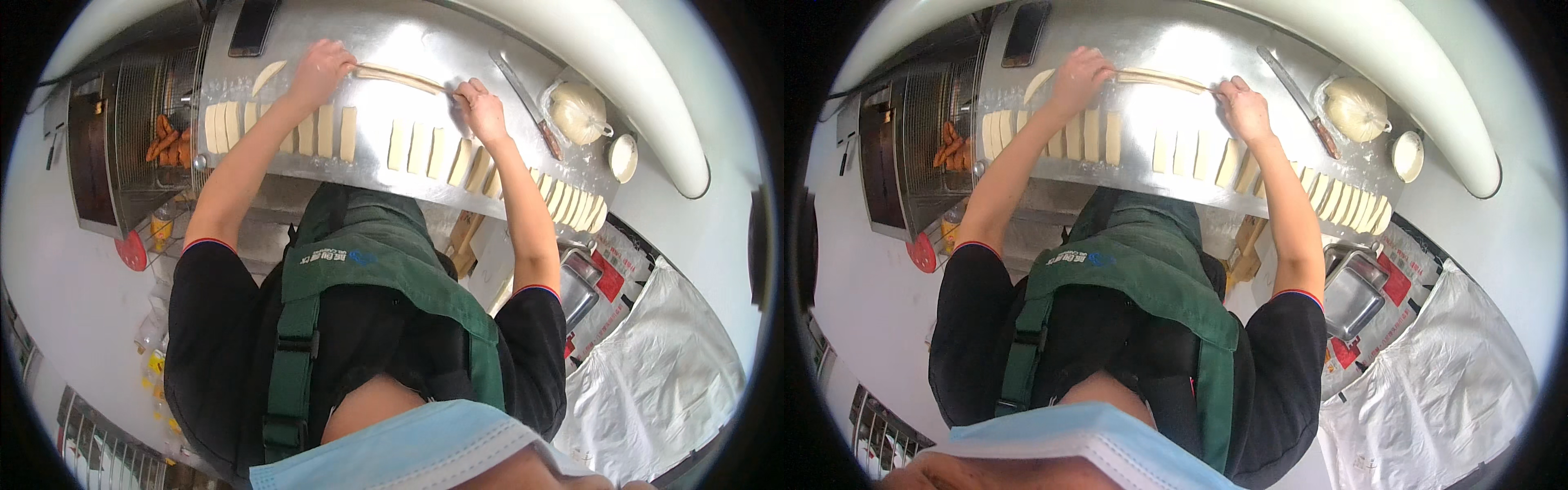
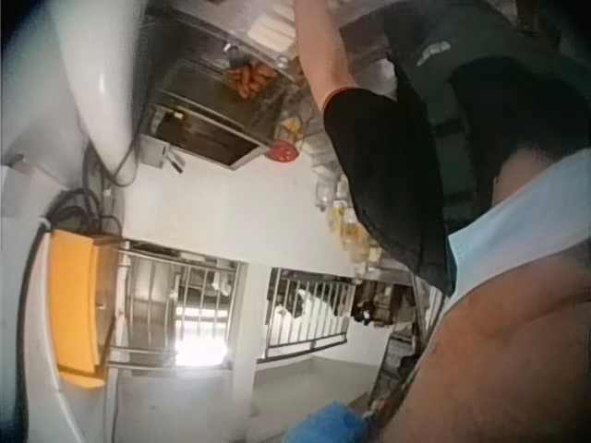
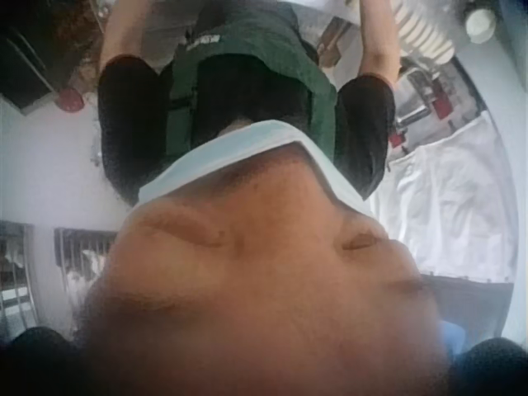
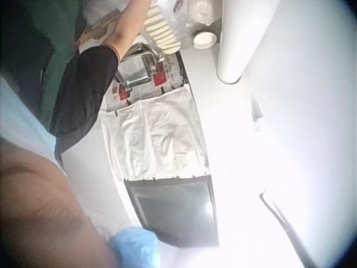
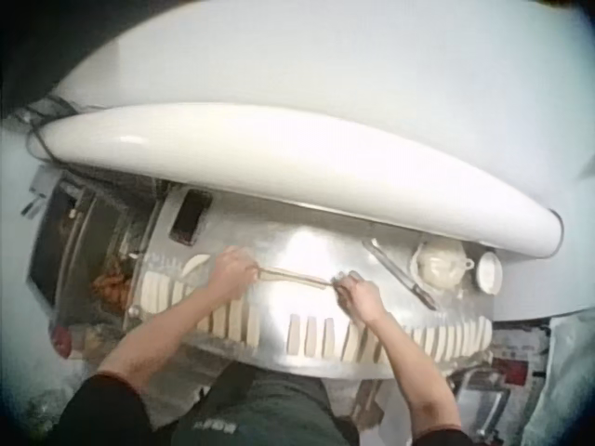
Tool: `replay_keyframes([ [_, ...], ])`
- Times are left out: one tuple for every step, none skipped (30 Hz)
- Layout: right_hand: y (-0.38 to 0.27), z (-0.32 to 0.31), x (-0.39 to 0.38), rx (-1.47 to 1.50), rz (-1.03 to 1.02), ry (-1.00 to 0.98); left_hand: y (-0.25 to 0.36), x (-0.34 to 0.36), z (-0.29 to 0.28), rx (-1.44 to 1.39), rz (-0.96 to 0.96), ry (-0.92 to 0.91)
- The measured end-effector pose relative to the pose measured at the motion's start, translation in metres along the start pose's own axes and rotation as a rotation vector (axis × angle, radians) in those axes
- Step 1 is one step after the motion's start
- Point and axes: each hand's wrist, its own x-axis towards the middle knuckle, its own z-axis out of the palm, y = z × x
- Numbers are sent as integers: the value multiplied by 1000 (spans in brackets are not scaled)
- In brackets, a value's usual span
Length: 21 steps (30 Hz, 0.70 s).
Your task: The person cuts a strip of dough into smaller pieces with a knife, stretches them by hand, and places them into a deep fryer to cook.
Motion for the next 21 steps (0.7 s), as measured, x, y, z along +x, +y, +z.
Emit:
replay_keyframes([
  [-1,-1,-3,-3,0,19,3,0,-6,-67,-61,-3],
  [-1,0,-5,-7,2,39,5,-4,-7,-83,-122,10],
  [-2,-1,-5,-16,13,40,6,-6,-7,-98,-181,30],
  [-1,0,-5,-26,27,41,6,-8,-6,-114,-239,50],
  [-1,1,-6,-36,41,44,2,-11,2,-170,-326,75],
  [-1,0,-4,-41,47,68,-5,-17,13,-219,-421,106],
  [1,0,-6,-46,62,90,-7,-21,18,-275,-512,132],
  [4,1,-7,-52,76,112,-8,-23,24,-276,-583,54],
  [11,1,-10,-88,115,121,-3,-22,29,-280,-649,-29],
  [20,2,-12,-125,154,131,1,-20,32,-284,-714,-112],
  [27,4,-15,-161,193,141,2,-19,34,-303,-703,-133],
  [31,6,-17,-170,245,171,4,-19,35,-323,-692,-154],
  [34,8,-20,-179,296,201,5,-18,37,-342,-681,-174],
  [37,11,-22,-188,347,231,6,-16,39,-372,-682,-169],
  [31,14,-21,-146,384,289,4,-18,42,-398,-691,-162],
  [21,19,-18,-108,414,316,5,-17,44,-426,-693,-157],
  [8,26,-15,-69,443,342,6,-15,47,-440,-693,-148],
  [-2,35,-12,-31,478,368,9,-12,51,-455,-692,-144],
  [-11,44,-4,157,566,282,12,-9,55,-470,-688,-139],
  [-19,53,2,226,598,255,15,-7,57,-497,-699,-123],
  [-29,59,10,332,667,236,15,-5,59,-522,-713,-99],
])
